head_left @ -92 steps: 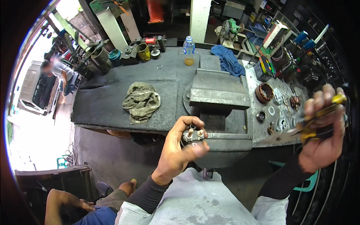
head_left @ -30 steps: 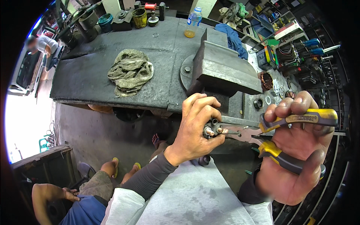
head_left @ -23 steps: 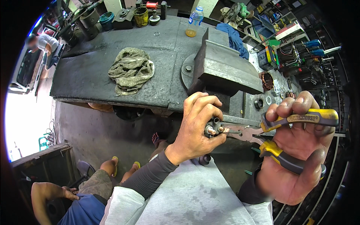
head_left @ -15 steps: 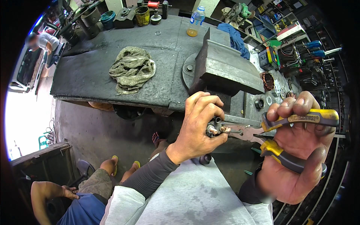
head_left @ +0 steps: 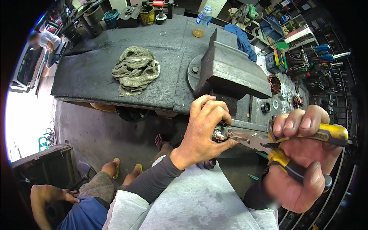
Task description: The person cleans a small mechanical part with a rag, then uses pliers to remove a pin from the part. They later use a pneumatic tool to work on the interior of the part while holding it in their hands.
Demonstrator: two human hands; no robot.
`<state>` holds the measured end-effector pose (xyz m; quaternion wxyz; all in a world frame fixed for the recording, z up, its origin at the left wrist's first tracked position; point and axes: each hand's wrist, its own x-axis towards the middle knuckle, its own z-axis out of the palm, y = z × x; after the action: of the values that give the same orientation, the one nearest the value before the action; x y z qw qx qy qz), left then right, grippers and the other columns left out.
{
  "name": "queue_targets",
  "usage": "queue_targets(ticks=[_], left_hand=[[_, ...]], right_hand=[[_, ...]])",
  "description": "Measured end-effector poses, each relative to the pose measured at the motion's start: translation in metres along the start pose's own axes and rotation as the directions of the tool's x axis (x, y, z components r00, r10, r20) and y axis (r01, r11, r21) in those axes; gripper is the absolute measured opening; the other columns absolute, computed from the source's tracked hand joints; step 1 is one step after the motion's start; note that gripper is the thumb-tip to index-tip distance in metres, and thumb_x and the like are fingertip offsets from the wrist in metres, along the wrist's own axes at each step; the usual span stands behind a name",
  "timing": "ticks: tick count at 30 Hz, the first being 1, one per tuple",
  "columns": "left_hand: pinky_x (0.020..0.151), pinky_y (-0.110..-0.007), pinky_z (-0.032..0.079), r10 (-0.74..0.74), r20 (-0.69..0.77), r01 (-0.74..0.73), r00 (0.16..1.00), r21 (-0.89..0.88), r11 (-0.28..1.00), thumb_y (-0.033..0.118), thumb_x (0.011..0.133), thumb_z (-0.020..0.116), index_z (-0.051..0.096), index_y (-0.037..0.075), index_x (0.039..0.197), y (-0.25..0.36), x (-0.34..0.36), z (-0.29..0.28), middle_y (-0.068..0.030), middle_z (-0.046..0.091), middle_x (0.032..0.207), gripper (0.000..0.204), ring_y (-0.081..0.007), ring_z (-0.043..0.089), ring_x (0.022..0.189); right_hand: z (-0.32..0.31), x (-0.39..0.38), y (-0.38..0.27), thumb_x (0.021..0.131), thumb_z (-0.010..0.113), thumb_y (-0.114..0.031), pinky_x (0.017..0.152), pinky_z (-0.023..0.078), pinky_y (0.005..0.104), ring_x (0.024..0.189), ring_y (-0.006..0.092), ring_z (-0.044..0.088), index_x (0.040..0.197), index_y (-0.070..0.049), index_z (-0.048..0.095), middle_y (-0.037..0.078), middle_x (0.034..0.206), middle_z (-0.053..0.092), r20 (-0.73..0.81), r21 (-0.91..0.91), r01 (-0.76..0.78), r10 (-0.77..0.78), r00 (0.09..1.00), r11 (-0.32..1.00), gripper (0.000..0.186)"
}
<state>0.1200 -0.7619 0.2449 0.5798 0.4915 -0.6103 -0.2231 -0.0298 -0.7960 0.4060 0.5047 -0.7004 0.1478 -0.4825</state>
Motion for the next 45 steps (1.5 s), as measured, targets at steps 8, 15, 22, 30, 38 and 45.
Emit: queue_targets(ticks=[8,15,22,30,38,45], left_hand=[[0.116,-0.051,0.035,0.008,-0.001,-0.008,1.0,-0.008,1.0,0.017,0.062,0.092,0.061,0.012,0.099,0.001,0.003,0.0,-0.0055,0.061,0.111,0.048,-0.0292,0.054,0.118],[0.114,-0.05,0.038,-0.001,0.028,0.002,1.0,-0.046,0.999,0.018,0.065,0.09,0.061,0.012,0.097,0.0,0.004,0.0,-0.0039,0.063,0.104,0.044,-0.0266,0.057,0.111],[0.111,-0.05,0.041,-0.001,0.044,0.005,0.999,-0.085,0.996,0.014,0.063,0.088,0.061,0.01,0.097,-0.001,0.004,0.001,-0.0062,0.061,0.107,0.044,-0.0338,0.052,0.121],[0.107,-0.05,0.042,0.003,0.036,-0.001,0.999,-0.057,0.998,0.017,0.065,0.088,0.062,0.01,0.096,0.0,0.005,-0.001,-0.0071,0.062,0.109,0.041,-0.0359,0.052,0.124],[0.105,-0.048,0.045,-0.006,0.032,0.007,0.999,-0.032,0.999,0.022,0.073,0.09,0.063,0.01,0.093,0.001,0.007,-0.001,-0.0063,0.063,0.106,0.035,-0.0339,0.054,0.118],[0.1,-0.046,0.044,-0.025,0.031,0.026,0.999,-0.039,0.999,0.023,0.072,0.089,0.063,0.011,0.093,0.002,0.007,-0.002,-0.0055,0.062,0.107,0.035,-0.0326,0.053,0.114]], right_hand=[[0.006,0.002,0.002,0.081,0.065,-0.024,0.088,0.044,0.042,0.1,0.0239,0.049,0.152,-0.007,0.032,0.014,0.114,0.042,-0.104,-0.04,0.009,-0.013,0.994,0.999,0.08],[0.002,0.018,0.004,0.079,0.068,-0.014,0.079,0.044,0.0391,0.09,0.0197,0.048,0.142,-0.009,0.036,0.008,0.104,0.042,0.112,-0.046,0.006,-0.001,0.994,0.999,0.071],[0.017,0.02,-0.005,0.086,0.074,-0.018,0.073,0.044,0.0352,0.082,0.016,0.046,0.126,-0.016,0.038,0.003,0.097,0.042,0.054,-0.087,-0.113,0.118,0.992,0.99,0.054],[0.003,0.037,0.005,0.098,0.058,-0.007,0.068,0.048,0.0421,0.078,0.0227,0.051,0.134,-0.008,0.044,0.011,0.094,0.05,0.288,0.109,-0.041,0.008,0.958,0.993,0.039],[0.002,0.04,-0.002,0.097,0.059,0.001,0.067,0.047,0.0432,0.077,0.0219,0.047,0.131,-0.011,0.039,0.011,0.096,0.046,0.379,0.089,-0.12,0.078,0.922,0.989,0.041],[0.001,0.045,-0.005,0.098,0.06,0.001,0.066,0.047,0.0439,0.077,0.0225,0.047,0.125,-0.012,0.04,0.011,0.096,0.047,0.409,0.101,-0.17,0.115,0.905,0.98,0.036]])
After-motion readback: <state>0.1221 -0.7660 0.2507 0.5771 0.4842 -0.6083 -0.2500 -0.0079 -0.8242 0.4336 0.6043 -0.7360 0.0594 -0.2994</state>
